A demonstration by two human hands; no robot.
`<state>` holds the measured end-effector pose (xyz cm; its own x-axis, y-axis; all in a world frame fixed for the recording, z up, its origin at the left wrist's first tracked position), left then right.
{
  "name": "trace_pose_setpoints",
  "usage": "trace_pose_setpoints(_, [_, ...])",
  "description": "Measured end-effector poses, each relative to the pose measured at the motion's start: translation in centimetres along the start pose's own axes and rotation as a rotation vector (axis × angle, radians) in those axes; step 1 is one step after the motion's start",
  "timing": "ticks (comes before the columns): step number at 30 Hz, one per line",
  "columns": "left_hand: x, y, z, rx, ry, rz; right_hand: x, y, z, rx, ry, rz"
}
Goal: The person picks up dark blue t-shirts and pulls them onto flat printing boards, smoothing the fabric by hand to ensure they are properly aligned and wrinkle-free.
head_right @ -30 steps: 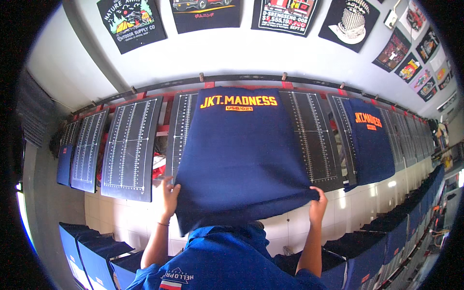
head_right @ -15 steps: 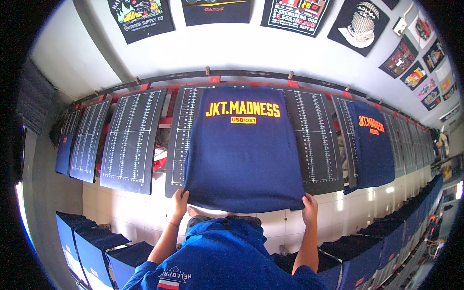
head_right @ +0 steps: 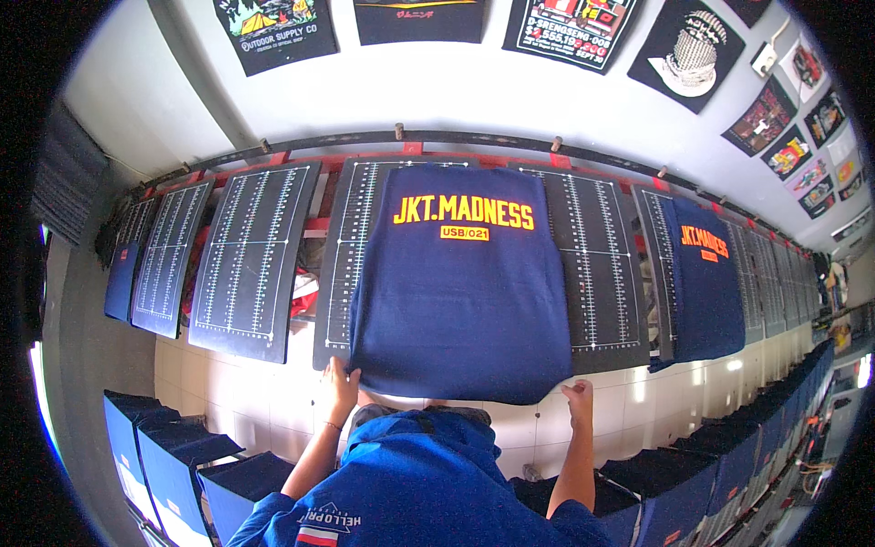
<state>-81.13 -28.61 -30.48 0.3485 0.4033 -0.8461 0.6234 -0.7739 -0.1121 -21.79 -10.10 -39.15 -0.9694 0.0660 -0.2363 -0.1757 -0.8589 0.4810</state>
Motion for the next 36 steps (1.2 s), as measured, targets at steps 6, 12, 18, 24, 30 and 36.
trace_pose_setpoints(6, [-0.9, -2.6, -3.3, -0.053, -0.035, 0.101, 5.3, -0.7, -0.1, 0.048, -0.336, 0.305])
trace_pose_setpoints(12, [4.2, -1.4, 4.1, -0.418, 0.66, 0.144, 4.8, 0.9, 1.2, 0.113, 0.031, 0.427])
trace_pose_setpoints(18, [0.6, -4.0, -1.9, -0.134, -0.096, 0.172, 3.8, 1.7, 4.2, 0.165, 0.274, 0.309])
trace_pose_setpoints(24, [2.4, -3.3, 0.0, -0.269, 0.241, 0.253, 4.9, 3.0, 4.0, 0.148, 0.061, 0.267])
trace_pose_setpoints(30, [5.6, -4.1, 0.4, -0.479, 1.128, 0.611, 6.4, 3.7, 5.3, 0.251, -0.107, 0.441])
trace_pose_setpoints(36, [-10.4, -11.4, -5.4, -0.077, 1.272, 0.629, 1.3, 5.8, 20.9, -0.435, -0.431, 0.29])
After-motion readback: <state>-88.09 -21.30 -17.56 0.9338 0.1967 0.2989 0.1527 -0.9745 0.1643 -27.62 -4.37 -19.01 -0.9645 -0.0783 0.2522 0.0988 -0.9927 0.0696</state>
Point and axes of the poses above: each hand's wrist, its own y-axis away from the middle knuckle, its own x-axis out of the palm, z = x × y, the point moved 10 cm from there along -y, towards the middle knuckle, and after that the axes turned 1 degree about y, right-handed, at the moved point
